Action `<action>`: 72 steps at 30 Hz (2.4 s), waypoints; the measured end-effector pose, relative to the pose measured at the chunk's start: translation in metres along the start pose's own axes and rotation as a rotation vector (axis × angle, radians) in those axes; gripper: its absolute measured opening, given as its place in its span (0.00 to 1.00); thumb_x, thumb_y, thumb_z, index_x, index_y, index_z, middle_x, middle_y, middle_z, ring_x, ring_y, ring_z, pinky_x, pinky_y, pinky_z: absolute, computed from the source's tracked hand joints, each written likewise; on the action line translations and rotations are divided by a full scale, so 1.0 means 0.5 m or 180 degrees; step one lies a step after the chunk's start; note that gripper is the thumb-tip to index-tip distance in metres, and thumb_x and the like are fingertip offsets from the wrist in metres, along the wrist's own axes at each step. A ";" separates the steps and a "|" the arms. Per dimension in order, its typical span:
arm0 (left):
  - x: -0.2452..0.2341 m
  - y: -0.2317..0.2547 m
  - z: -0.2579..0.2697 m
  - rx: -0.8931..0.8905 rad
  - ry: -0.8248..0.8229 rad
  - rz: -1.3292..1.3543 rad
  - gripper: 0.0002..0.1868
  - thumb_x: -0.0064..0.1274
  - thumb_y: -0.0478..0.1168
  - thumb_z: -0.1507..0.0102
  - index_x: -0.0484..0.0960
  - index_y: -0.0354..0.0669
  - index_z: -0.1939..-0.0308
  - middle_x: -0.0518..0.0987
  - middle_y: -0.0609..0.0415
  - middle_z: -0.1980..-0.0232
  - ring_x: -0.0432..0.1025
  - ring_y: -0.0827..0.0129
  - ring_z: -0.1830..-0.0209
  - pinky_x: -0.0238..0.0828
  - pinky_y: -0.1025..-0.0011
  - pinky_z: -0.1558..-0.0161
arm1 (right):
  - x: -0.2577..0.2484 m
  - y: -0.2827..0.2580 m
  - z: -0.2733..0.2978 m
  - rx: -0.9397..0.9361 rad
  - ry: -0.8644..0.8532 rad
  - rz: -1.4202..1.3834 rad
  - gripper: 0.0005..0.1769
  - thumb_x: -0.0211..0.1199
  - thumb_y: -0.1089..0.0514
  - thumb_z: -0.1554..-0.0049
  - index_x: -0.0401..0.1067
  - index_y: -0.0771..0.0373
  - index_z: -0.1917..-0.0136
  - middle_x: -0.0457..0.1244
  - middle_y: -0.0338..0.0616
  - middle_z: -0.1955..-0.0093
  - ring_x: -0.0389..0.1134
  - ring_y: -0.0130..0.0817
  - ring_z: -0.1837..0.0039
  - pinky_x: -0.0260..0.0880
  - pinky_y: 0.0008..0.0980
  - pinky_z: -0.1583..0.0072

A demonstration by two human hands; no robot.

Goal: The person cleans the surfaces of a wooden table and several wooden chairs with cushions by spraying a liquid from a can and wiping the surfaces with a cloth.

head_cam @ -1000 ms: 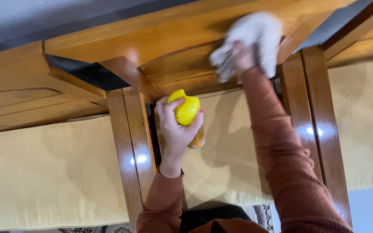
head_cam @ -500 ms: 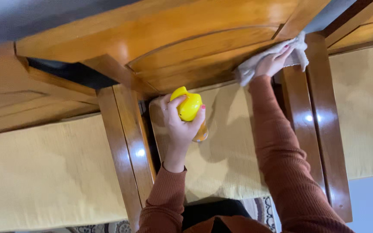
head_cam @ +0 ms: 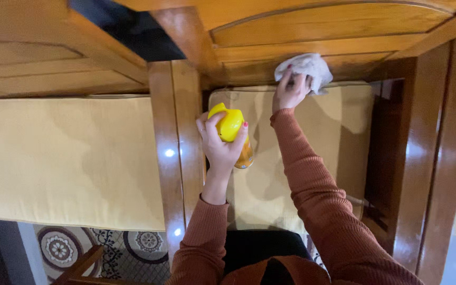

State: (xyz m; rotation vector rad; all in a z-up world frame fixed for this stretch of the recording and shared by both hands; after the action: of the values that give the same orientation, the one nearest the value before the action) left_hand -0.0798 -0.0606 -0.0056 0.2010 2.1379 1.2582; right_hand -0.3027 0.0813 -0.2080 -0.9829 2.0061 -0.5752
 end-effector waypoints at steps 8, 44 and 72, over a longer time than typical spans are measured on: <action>-0.089 -0.043 0.011 -0.0095 0.0189 0.0072 0.27 0.70 0.40 0.41 0.72 0.41 0.44 0.73 0.43 0.43 0.70 0.51 0.42 0.72 0.57 0.42 | 0.086 -0.199 0.101 -0.0133 -0.0392 -0.0670 0.14 0.66 0.65 0.39 0.74 0.64 0.39 0.65 0.57 0.37 0.63 0.57 0.32 0.63 0.49 0.30; -0.234 -0.053 -0.025 -0.0049 0.0156 0.0181 0.30 0.71 0.42 0.43 0.71 0.43 0.42 0.71 0.42 0.40 0.69 0.50 0.40 0.73 0.57 0.41 | 0.048 -0.570 -0.154 -0.1466 -0.0840 -0.1148 0.13 0.60 0.71 0.42 0.74 0.61 0.44 0.70 0.50 0.51 0.73 0.49 0.45 0.70 0.47 0.36; -0.027 -0.005 -0.004 -0.0051 -0.0191 0.0349 0.28 0.69 0.38 0.41 0.71 0.42 0.42 0.71 0.42 0.40 0.68 0.52 0.38 0.68 0.57 0.36 | 0.148 0.222 0.224 -0.1340 -0.2911 0.0948 0.22 0.56 0.50 0.33 0.72 0.52 0.28 0.61 0.56 0.28 0.58 0.56 0.28 0.54 0.51 0.29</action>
State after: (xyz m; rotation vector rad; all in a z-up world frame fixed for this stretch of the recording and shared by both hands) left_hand -0.0700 -0.0692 -0.0010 0.3490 2.0892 1.3141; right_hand -0.2864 0.0824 -0.3815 -0.9195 1.3897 0.4317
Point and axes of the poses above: each hand's wrist, its own z-axis away from the middle knuckle, its own x-axis out of the palm, y = z × x, the point moved 9 cm from there along -z, towards the middle knuckle
